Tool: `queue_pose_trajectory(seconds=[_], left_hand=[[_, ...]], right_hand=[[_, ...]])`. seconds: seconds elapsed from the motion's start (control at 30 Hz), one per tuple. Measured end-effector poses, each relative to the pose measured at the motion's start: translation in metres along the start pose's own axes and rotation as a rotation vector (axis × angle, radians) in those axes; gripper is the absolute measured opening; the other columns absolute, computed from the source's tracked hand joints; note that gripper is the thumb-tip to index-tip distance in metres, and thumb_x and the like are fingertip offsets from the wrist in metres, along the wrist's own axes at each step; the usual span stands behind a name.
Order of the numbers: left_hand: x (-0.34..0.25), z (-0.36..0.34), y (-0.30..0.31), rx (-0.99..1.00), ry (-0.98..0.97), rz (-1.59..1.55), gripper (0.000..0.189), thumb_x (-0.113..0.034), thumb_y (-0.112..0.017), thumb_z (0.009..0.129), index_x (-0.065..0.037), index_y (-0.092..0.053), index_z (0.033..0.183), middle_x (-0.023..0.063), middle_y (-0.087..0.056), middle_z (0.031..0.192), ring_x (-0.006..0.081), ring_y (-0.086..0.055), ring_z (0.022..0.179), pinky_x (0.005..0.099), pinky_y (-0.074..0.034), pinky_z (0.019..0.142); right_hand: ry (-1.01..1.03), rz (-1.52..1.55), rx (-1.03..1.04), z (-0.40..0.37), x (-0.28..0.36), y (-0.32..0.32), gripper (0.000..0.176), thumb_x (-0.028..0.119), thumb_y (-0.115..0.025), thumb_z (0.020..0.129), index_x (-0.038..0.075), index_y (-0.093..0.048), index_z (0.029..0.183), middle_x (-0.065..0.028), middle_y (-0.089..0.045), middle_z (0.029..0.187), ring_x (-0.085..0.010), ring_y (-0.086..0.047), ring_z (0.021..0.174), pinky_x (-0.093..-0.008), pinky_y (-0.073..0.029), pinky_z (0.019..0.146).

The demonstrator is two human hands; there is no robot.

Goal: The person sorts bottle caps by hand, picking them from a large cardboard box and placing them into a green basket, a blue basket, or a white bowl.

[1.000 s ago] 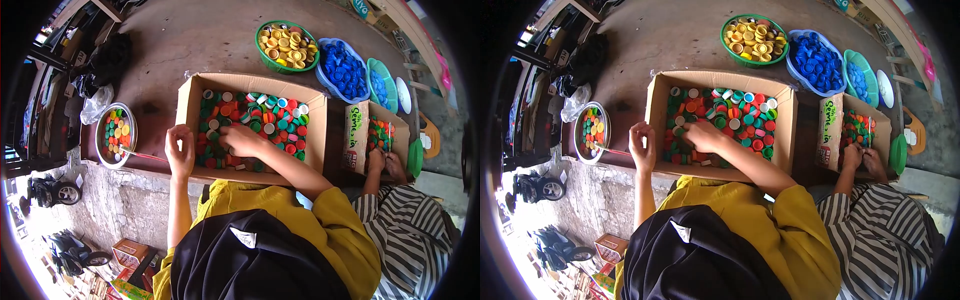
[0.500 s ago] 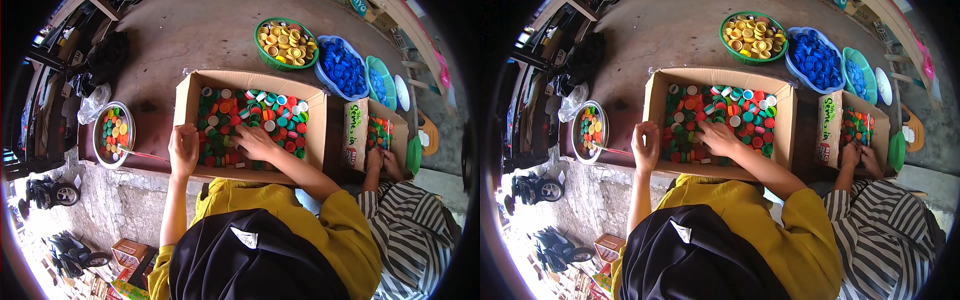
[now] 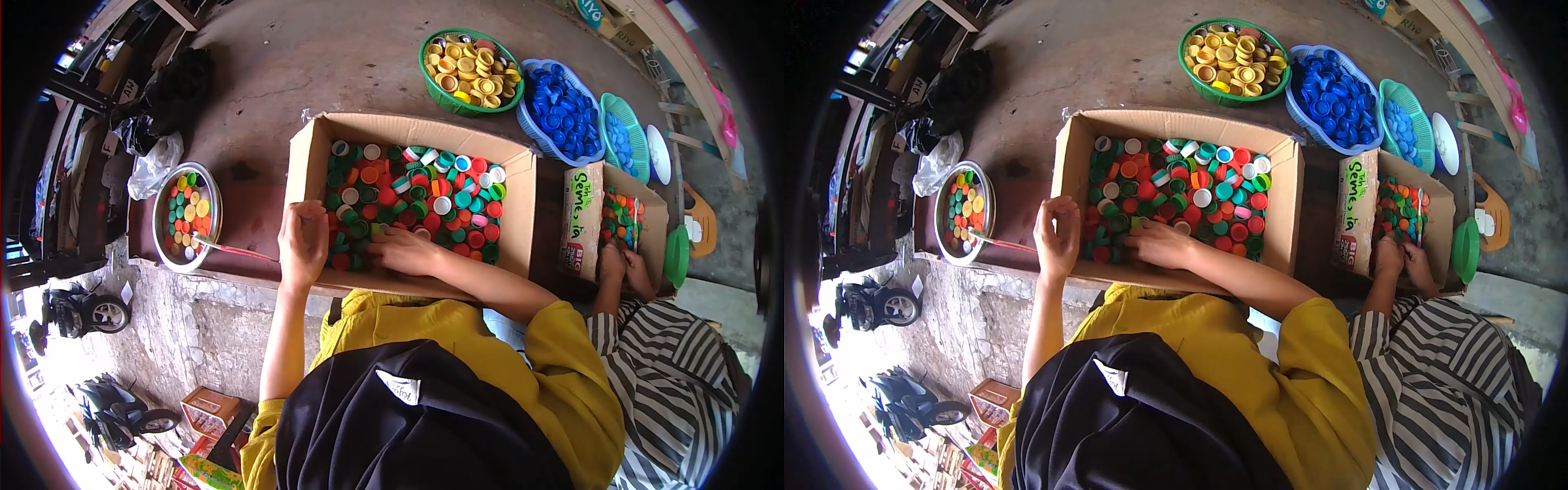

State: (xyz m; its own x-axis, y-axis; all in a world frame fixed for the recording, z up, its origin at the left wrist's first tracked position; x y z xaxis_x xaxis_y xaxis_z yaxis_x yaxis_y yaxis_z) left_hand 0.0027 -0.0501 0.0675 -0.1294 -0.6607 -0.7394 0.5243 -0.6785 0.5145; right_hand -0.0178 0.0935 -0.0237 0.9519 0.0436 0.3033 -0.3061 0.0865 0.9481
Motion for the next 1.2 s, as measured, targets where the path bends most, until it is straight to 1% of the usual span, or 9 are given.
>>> queue_pose_trajectory(seconds=[0.13,0.33,0.4,0.63,0.73,0.8,0.87,0.93,1.2], left_hand=[[-0.010,0.002,-0.003,0.028,-0.073,0.051,0.017,0.006,-0.058,0.077,-0.001,-0.054,0.092,0.0113,-0.057,0.084,0.0238,-0.057,0.071,0.0323,-0.047,0.066],[-0.026,-0.009,-0.060,0.661,0.089,-0.182,0.019,0.002,-0.059,0.075,-0.002,-0.056,0.093,0.0124,-0.058,0.087,0.0244,-0.059,0.069,0.0327,-0.048,0.063],[-0.015,-0.026,-0.083,0.891,0.191,-0.068,0.018,-0.006,-0.063,0.075,-0.001,-0.059,0.092,0.0128,-0.062,0.087,0.0238,-0.061,0.076,0.0332,-0.049,0.069],[0.016,-0.061,-0.130,1.327,0.217,0.518,0.030,-0.032,-0.066,0.073,-0.006,-0.065,0.087,0.0132,-0.065,0.088,0.0290,-0.063,0.086,0.0398,-0.049,0.076],[0.022,-0.068,-0.136,1.367,0.224,0.536,0.033,-0.036,-0.066,0.073,-0.006,-0.066,0.088,0.0134,-0.065,0.089,0.0298,-0.062,0.087,0.0401,-0.049,0.077],[0.028,-0.074,-0.139,1.409,0.254,0.492,0.033,-0.035,-0.066,0.074,-0.006,-0.066,0.090,0.0142,-0.065,0.090,0.0305,-0.062,0.087,0.0401,-0.049,0.077],[0.028,-0.074,-0.138,1.404,0.256,0.494,0.034,-0.035,-0.065,0.074,-0.006,-0.065,0.091,0.0148,-0.065,0.091,0.0309,-0.062,0.088,0.0402,-0.049,0.078],[0.025,-0.072,-0.137,1.407,0.252,0.478,0.034,-0.034,-0.065,0.074,-0.006,-0.065,0.093,0.0152,-0.064,0.092,0.0310,-0.061,0.089,0.0402,-0.049,0.078],[0.022,-0.067,-0.127,1.412,0.310,0.163,0.031,-0.028,-0.061,0.077,0.000,-0.060,0.091,0.0179,-0.064,0.093,0.0315,-0.061,0.090,0.0383,-0.048,0.078]], right_hand=[[-0.079,0.022,0.098,0.003,-0.007,0.011,0.013,0.014,-0.060,0.069,0.012,-0.062,0.081,-0.0049,-0.054,0.091,-0.0202,-0.055,0.088,-0.0342,-0.042,0.076],[-0.277,0.276,-0.127,-0.012,-0.040,0.035,0.030,0.008,-0.069,0.056,0.007,-0.061,0.085,-0.0066,-0.054,0.085,-0.0223,-0.056,0.083,-0.0338,-0.043,0.077],[-0.386,0.533,-0.248,-0.021,-0.059,0.044,0.024,0.004,-0.066,0.059,0.004,-0.062,0.082,-0.0072,-0.057,0.084,-0.0224,-0.058,0.081,-0.0330,-0.047,0.075],[-0.501,0.543,-0.669,-0.058,-0.092,0.100,0.021,0.004,-0.069,0.060,0.002,-0.058,0.078,-0.0081,-0.057,0.083,-0.0220,-0.058,0.077,-0.0308,-0.047,0.069],[-0.598,0.663,-0.470,-0.063,-0.093,0.094,0.019,0.003,-0.067,0.063,0.005,-0.060,0.081,-0.0050,-0.055,0.083,-0.0165,-0.057,0.078,-0.0293,-0.046,0.070],[-0.542,0.684,-0.138,-0.056,-0.081,0.076,0.020,0.007,-0.067,0.065,0.005,-0.061,0.085,-0.0051,-0.057,0.082,-0.0162,-0.058,0.076,-0.0301,-0.047,0.067],[-0.616,0.766,0.181,-0.056,-0.073,0.035,0.023,0.013,-0.051,0.077,0.003,-0.064,0.093,-0.0129,-0.064,0.079,-0.0238,-0.061,0.075,-0.0357,-0.049,0.068],[-0.631,0.500,0.330,-0.055,-0.061,0.015,0.026,0.011,-0.044,0.079,0.003,-0.064,0.094,-0.0168,-0.064,0.083,-0.0293,-0.061,0.081,-0.0404,-0.049,0.072],[-0.638,0.247,0.499,-0.055,-0.037,-0.004,0.015,0.011,-0.056,0.072,0.006,-0.066,0.082,-0.0159,-0.063,0.086,-0.0298,-0.062,0.085,-0.0407,-0.050,0.067]])
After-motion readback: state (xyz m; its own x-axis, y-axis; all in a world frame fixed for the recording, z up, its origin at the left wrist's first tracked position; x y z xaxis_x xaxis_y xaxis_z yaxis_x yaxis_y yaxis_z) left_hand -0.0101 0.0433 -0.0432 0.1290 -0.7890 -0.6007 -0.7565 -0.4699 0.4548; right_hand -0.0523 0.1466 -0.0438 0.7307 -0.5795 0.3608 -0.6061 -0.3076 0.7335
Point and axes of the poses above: each hand's wrist, its own z-axis towards the middle knuckle, its own y-axis out of the back of the hand, x = y × z, the point moved 7 cm from there along z, towards the middle knuckle
